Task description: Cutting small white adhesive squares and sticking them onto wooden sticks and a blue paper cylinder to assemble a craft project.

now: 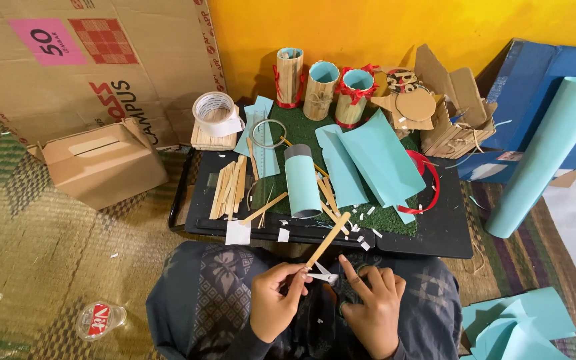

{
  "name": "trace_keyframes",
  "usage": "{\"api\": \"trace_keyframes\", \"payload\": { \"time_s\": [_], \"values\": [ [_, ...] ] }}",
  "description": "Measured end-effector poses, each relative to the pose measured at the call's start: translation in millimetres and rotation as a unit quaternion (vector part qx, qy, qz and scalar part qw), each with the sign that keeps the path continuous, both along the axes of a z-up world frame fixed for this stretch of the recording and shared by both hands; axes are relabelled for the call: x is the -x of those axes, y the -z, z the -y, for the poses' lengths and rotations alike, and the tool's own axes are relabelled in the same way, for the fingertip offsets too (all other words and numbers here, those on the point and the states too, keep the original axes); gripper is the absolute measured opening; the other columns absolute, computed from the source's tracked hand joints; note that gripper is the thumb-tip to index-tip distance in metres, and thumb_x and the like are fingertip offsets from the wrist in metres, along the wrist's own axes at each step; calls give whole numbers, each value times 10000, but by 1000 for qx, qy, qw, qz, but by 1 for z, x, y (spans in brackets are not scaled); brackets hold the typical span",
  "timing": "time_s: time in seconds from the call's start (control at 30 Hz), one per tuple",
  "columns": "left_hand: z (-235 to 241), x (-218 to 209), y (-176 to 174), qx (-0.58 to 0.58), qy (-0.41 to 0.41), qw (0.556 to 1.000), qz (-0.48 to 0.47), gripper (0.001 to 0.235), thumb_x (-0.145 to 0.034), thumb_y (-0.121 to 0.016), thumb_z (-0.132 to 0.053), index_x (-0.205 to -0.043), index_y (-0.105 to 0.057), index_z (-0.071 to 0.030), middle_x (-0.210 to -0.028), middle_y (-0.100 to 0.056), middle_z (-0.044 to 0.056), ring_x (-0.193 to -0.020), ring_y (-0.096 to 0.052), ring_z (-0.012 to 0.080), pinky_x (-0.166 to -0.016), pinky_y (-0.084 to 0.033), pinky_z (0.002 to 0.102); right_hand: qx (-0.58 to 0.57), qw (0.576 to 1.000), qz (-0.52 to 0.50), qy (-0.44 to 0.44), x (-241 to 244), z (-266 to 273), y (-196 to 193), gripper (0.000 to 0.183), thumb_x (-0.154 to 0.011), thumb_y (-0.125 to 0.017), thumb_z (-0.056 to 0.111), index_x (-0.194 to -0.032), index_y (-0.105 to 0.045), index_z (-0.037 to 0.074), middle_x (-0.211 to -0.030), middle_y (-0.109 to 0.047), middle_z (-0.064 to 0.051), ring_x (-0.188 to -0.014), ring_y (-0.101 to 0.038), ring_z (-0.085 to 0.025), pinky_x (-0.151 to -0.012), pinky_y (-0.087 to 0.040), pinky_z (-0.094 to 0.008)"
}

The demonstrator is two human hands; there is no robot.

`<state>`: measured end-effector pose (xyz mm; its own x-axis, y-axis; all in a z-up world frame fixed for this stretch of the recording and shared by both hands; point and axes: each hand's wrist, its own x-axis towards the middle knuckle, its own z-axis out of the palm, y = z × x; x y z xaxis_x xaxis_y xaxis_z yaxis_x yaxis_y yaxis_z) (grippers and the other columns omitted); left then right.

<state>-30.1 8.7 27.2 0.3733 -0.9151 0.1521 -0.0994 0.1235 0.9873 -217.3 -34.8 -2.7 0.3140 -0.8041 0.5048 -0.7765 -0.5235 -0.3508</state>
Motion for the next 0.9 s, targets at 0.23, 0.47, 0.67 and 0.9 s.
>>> {"api": "trace_keyframes", "payload": {
  "time_s": [0.23,0.47,0.67,0.9],
  "values": [
    [-1,1,-4,34,22,997,62,134,-839,-681,39,-939,-768,28,-761,-778,56,-532,-655,98,-470,-502,201,34,999,-36,-2,-6,6,-11,772,-512,-676,44,-1238,-760,291,-847,-558,44,-766,-444,-178,-851,-309,-345],
    [3,-1,-6,33,-5,994,106,83,-817,-703,37,-884,-742,9,-718,-755,34,-492,-614,102,-444,-479,218,-6,1000,20,19,-7,20,-24,601,-573,-816,139,-1155,-793,288,-655,-569,78,-616,-451,-125,-788,-313,-317],
    [11,-6,26,-29,6,999,33,83,-838,-723,-18,-882,-786,15,-685,-788,61,-494,-669,103,-448,-495,210,-117,960,220,128,38,47,-4,556,-692,-917,207,-1204,-763,56,-623,-551,-24,-500,-408,-104,-485,-307,-251],
    [36,2,80,-107,12,991,-75,124,-883,-715,-17,-1000,-734,20,-758,-801,103,-527,-690,134,-494,-536,229,-125,943,278,129,49,33,16,757,-722,-879,132,-1427,-617,49,-955,-618,-62,-838,-530,-158,-770,-424,-278]
  ]
}}
